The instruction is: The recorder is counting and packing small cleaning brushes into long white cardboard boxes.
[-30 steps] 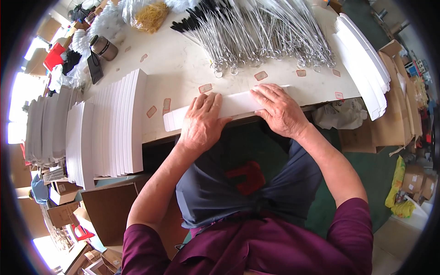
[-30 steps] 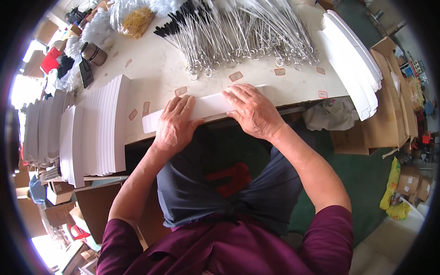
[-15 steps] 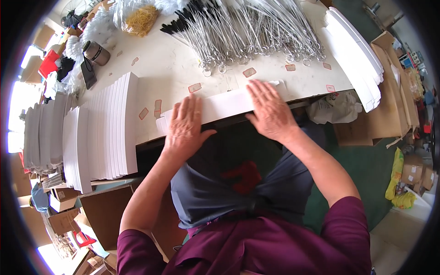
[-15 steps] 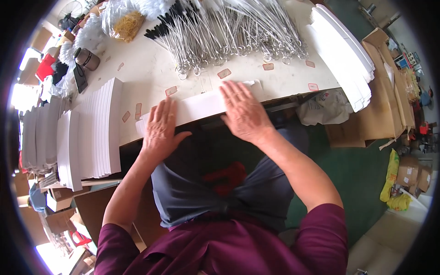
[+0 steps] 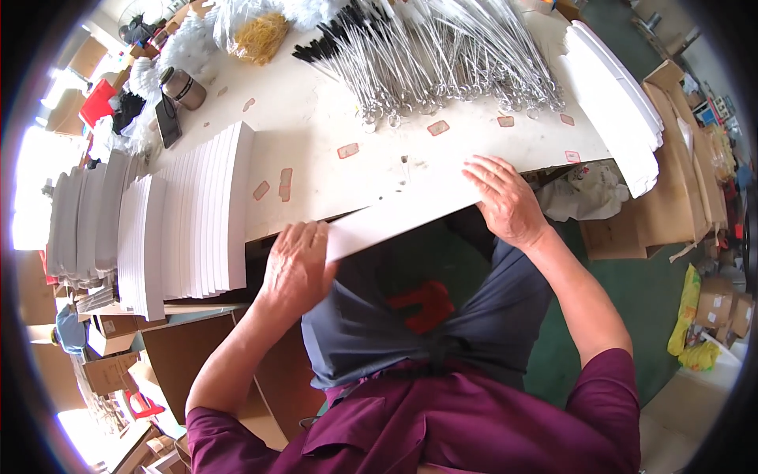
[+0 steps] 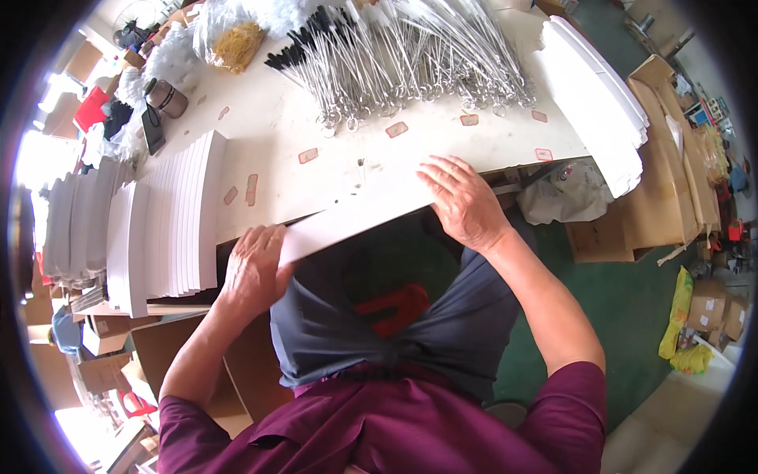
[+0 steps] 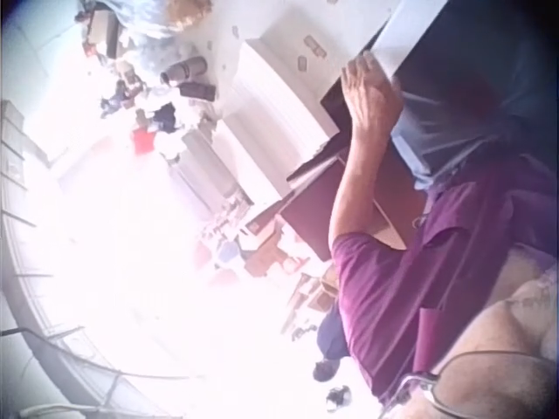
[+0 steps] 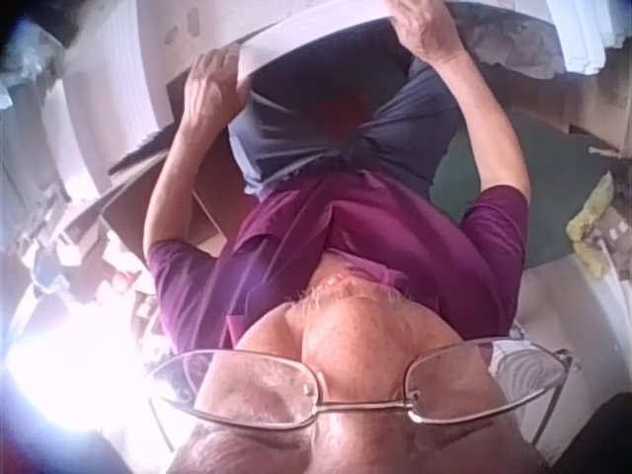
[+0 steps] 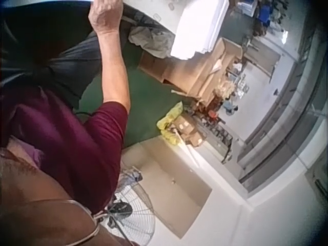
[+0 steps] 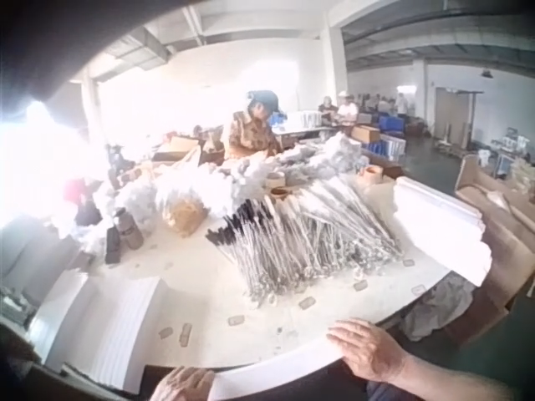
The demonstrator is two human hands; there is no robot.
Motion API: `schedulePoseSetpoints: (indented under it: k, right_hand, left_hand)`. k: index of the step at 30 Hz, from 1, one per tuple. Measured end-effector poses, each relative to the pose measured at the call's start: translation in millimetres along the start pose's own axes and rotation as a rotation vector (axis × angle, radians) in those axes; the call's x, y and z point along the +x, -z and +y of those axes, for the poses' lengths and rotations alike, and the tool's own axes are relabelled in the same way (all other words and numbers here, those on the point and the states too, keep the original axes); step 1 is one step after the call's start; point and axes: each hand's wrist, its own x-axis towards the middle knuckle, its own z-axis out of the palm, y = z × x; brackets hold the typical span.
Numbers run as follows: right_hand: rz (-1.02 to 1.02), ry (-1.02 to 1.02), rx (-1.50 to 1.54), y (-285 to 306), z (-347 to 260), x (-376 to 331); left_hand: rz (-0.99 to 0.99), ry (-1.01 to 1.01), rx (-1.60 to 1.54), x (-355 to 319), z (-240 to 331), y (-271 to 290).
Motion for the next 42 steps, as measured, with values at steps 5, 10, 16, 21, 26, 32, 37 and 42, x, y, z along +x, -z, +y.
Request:
schedulePoseSetpoints:
  k: [5, 10, 16, 21, 26, 32, 37, 42]
  right_hand:
    - [0.054, 0.185, 0.161, 0.6, -56.9, 15.7]
    - [0.098, 0.11, 0.271, -3.3, -81.6, 20.7]
    - [0.296, -0.217, 0.318, -8.2, -89.4, -16.3]
    - [0.369, -0.352, 0.571, -33.7, -116.5, -21.5]
    - [0.295, -0.524, 0.901, -44.8, -136.2, -24.9]
    - [-0.102, -0.731, 1.458, -41.5, -131.1, -22.3]
    - [-0.218, -0.74, 1.441, -36.3, -141.7, -15.4]
    - [-0.277, -0.684, 1.315, -35.9, -145.2, -11.3]
  left_hand:
    - [-0.156, 0.115, -0.408, 11.7, 36.2, 5.4]
    - [-0.371, 0.203, -0.659, 29.7, 52.9, -4.7]
    - [-0.134, 0.236, -0.597, 8.0, 54.8, -22.8]
    - [-0.145, 0.257, -0.66, -3.8, 65.4, -30.8]
    - [-0.133, 0.288, -0.693, -16.4, 67.8, -38.0]
    - [-0.052, 0.272, -0.679, -24.7, 72.4, -49.6]
    - [-0.052, 0.271, -0.718, -12.4, 76.6, -52.7]
    - [-0.115, 0.303, -0.76, -9.1, 76.9, -51.0]
